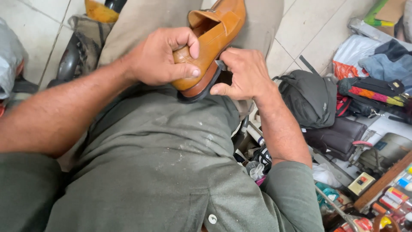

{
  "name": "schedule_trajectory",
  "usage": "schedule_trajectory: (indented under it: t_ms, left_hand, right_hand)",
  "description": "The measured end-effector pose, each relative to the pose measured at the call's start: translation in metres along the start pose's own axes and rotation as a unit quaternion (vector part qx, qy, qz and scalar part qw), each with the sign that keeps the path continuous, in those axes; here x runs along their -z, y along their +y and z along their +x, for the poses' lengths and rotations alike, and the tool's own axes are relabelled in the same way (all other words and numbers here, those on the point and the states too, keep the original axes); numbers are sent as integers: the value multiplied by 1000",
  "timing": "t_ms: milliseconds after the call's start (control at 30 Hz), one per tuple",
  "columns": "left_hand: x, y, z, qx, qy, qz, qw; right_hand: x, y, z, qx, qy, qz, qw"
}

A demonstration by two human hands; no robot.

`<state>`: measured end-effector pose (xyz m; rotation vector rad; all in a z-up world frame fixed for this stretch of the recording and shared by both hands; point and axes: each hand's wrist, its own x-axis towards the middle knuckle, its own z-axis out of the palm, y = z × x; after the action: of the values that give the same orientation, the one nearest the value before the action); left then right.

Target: Sharpening a hand knife and using it to trim the excess leather from the edge of a shoe sole.

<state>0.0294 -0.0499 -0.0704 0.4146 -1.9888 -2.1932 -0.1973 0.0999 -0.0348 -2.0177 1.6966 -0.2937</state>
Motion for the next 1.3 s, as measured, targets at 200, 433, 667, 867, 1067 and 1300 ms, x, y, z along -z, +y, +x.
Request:
schedule_trajectory:
  t_ms: [200,433,667,867,1067,1300]
  left_hand:
    - [-29,-15,-6,-42,49,63,996]
    - [-34,-11,-11,-27,70,77,994]
    - [-38,-12,-14,-19,79,81,993]
    - [-38,-10,-14,-28,75,84,993]
    - [-35,-13,-13,-48,76,72,993]
    - [-34,-19,-15,-49,65,76,994]
  right_hand:
    - [-15,5,-23,-54,-5,7,999]
    - [-25,1,-30,-87,8,16,996]
    - [-30,-9,-30,-100,23,32,994]
    - [-32,-14,-32,-105,45,49,992]
    - [-37,-9,-34,-113,55,56,990]
    - [-38,-12,-36,-116,62,56,990]
